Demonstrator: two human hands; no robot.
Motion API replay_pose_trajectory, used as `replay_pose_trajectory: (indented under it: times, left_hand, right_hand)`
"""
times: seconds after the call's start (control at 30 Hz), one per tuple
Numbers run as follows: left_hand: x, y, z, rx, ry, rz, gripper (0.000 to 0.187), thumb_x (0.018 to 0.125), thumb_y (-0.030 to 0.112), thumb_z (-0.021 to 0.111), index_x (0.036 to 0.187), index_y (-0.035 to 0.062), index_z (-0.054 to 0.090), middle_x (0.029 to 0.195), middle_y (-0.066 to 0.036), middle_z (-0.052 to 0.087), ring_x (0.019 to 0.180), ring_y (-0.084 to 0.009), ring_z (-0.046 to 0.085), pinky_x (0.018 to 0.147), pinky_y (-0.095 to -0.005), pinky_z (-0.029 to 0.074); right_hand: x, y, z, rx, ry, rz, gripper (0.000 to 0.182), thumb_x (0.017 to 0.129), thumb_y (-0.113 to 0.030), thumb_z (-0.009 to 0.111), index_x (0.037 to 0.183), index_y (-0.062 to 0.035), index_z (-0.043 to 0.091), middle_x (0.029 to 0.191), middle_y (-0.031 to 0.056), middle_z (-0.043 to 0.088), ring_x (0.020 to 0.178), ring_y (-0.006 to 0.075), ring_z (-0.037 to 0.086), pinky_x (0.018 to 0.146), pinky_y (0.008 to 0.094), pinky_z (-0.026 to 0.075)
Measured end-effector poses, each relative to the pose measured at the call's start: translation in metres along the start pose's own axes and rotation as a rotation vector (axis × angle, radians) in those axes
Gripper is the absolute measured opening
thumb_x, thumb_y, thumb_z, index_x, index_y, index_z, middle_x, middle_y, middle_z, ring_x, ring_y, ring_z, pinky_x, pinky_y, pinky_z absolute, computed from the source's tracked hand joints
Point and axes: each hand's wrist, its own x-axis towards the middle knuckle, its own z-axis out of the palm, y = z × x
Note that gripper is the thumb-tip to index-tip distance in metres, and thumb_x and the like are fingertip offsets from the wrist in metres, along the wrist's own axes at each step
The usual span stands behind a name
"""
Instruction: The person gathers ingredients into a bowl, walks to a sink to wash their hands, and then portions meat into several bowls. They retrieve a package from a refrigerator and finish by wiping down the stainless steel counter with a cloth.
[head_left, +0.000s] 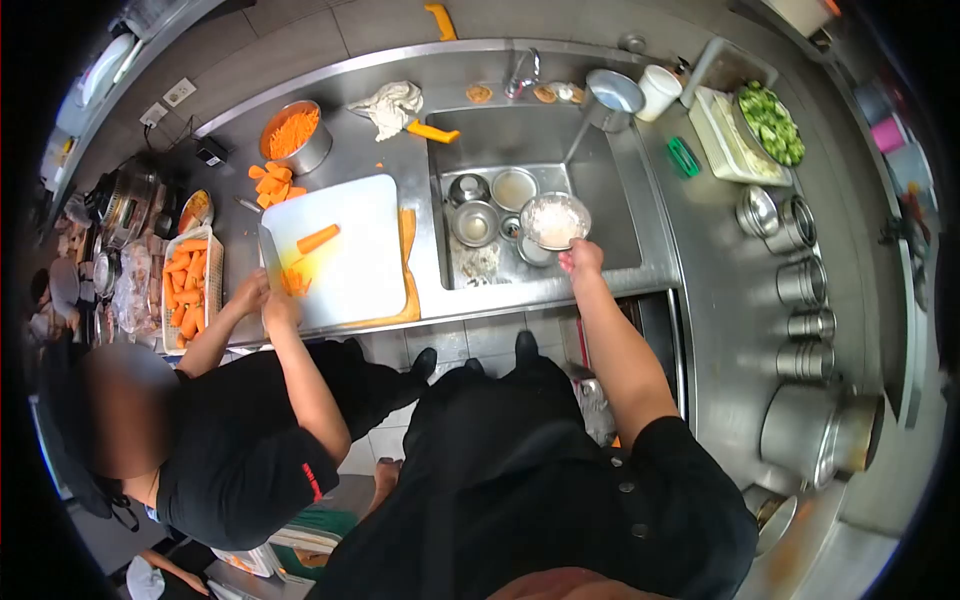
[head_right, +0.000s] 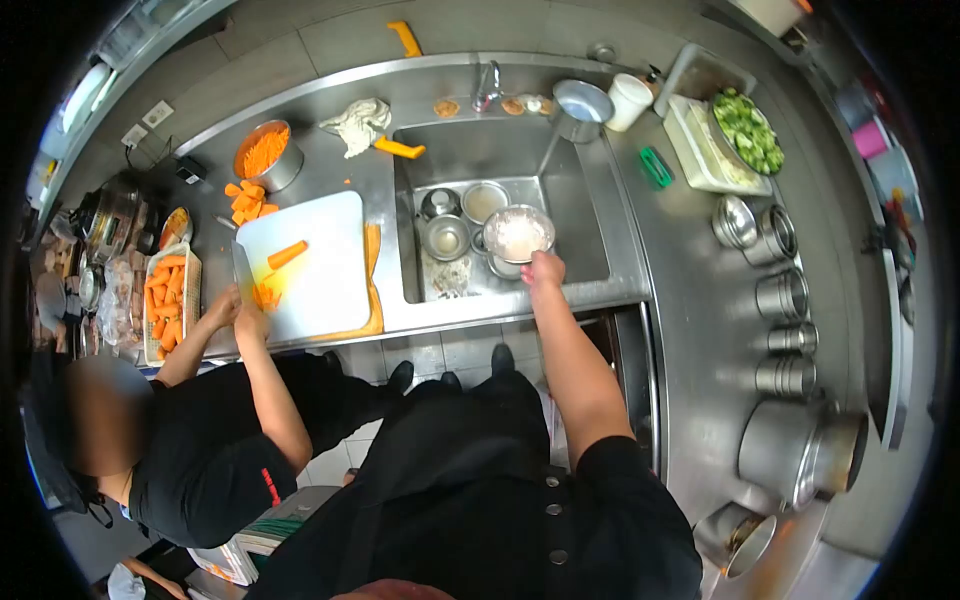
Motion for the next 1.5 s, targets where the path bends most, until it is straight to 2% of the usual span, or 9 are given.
replay_pose_trajectory:
  times: [0.13, 0.23, 0.27, 0.37, 0.67, 0.9, 1.17, 1.4, 1.5]
  left_hand:
    - [-0.029, 0.031, 0.020, -0.072, 0.033, -0.077, 0.054, 0.084, 0.037, 0.075, 0.116, -0.0037, 0.061, 0.087, -0.018, 0.072, 0.085, -0.0373, 0.069, 0.076, -0.0431, 0.055]
    - [-0.070, 0.067, 0.017, 0.618, 0.277, 0.691, 0.054, 0.086, 0.033, 0.075, 0.123, -0.0030, 0.061, 0.081, -0.016, 0.070, 0.075, -0.0317, 0.069, 0.071, -0.0422, 0.054]
    - [-0.081, 0.076, 0.027, 0.232, 0.092, 0.317, 0.050, 0.087, 0.029, 0.075, 0.123, -0.0030, 0.061, 0.084, -0.017, 0.071, 0.075, -0.0293, 0.069, 0.068, -0.0413, 0.054]
    - [-0.128, 0.170, 0.020, -0.520, 0.113, -0.217, 0.041, 0.089, 0.020, 0.074, 0.122, -0.0022, 0.061, 0.087, -0.017, 0.071, 0.074, -0.0248, 0.070, 0.061, -0.0377, 0.052]
    - [-0.105, 0.591, -0.053, -0.287, 0.158, 0.499, 0.033, 0.091, 0.017, 0.075, 0.117, 0.0010, 0.066, 0.101, -0.012, 0.072, 0.082, -0.0188, 0.068, 0.073, -0.0326, 0.054]
    - [0.010, 0.877, -0.028, -0.441, -0.096, 0.932, 0.024, 0.101, 0.017, 0.062, 0.119, 0.0012, 0.065, 0.095, -0.005, 0.070, 0.082, -0.0116, 0.066, 0.074, -0.0285, 0.054]
    - [0.086, 1.045, -0.001, -0.255, 0.150, 0.826, 0.036, 0.097, 0.030, 0.064, 0.095, -0.0048, 0.071, 0.085, -0.014, 0.073, 0.074, -0.0232, 0.072, 0.063, -0.0389, 0.057]
    - [0.044, 1.054, -0.020, -1.365, -0.537, 0.363, 0.040, 0.108, 0.032, 0.040, 0.106, -0.0020, 0.062, 0.098, -0.021, 0.071, 0.084, -0.0339, 0.073, 0.079, -0.0446, 0.056]
    - [0.046, 1.020, 0.001, -1.077, -0.103, 0.645, 0.044, 0.107, 0.033, 0.039, 0.120, -0.0047, 0.058, 0.112, -0.024, 0.070, 0.101, -0.0342, 0.071, 0.088, -0.0424, 0.054]
  right_hand:
    - [0.101, -0.011, 0.067, -0.231, 0.122, 0.124, 0.023, 0.092, -0.016, 0.060, 0.103, 0.0014, 0.068, 0.087, 0.0146, 0.070, 0.062, 0.0217, 0.067, 0.052, 0.0406, 0.057]
    - [0.183, -0.013, 0.120, -0.200, 0.010, 0.097, 0.020, 0.092, -0.017, 0.061, 0.101, -0.0014, 0.069, 0.085, 0.0136, 0.069, 0.062, 0.0228, 0.067, 0.050, 0.0422, 0.055]
    - [0.203, -0.025, 0.137, -0.169, -0.089, 0.020, 0.018, 0.089, -0.017, 0.064, 0.099, -0.0025, 0.068, 0.086, 0.0137, 0.071, 0.068, 0.0262, 0.069, 0.059, 0.0443, 0.057]
    - [0.201, -0.125, 0.192, -0.558, 0.039, -0.785, 0.025, 0.085, -0.020, 0.068, 0.103, -0.0044, 0.067, 0.093, 0.0158, 0.073, 0.090, 0.0361, 0.069, 0.086, 0.0450, 0.053]
    - [0.230, -0.249, 0.219, -0.929, -0.091, -1.596, 0.064, 0.084, -0.014, 0.066, 0.143, 0.0048, 0.049, 0.152, 0.0243, 0.044, 0.146, 0.0389, 0.036, 0.119, 0.0494, 0.032]
    - [0.245, -0.172, 0.183, -1.080, 0.052, -1.076, 0.053, 0.084, -0.020, 0.069, 0.131, 0.0011, 0.059, 0.149, 0.0220, 0.049, 0.142, 0.0358, 0.042, 0.115, 0.0491, 0.036]
    - [0.220, -0.208, 0.232, 0.297, -0.600, 0.216, 0.035, 0.097, -0.032, 0.065, 0.124, -0.0109, 0.065, 0.124, 0.0070, 0.067, 0.104, 0.0209, 0.067, 0.089, 0.0341, 0.055]
    - [0.182, -0.209, 0.262, 0.664, -0.735, 0.244, 0.031, 0.101, -0.034, 0.062, 0.124, -0.0136, 0.064, 0.120, 0.0050, 0.067, 0.100, 0.0202, 0.068, 0.080, 0.0374, 0.057]
    - [0.234, -0.176, 0.282, 0.321, -0.683, -0.033, 0.023, 0.099, -0.030, 0.064, 0.112, -0.0111, 0.069, 0.105, 0.0053, 0.070, 0.091, 0.0204, 0.069, 0.073, 0.0378, 0.056]
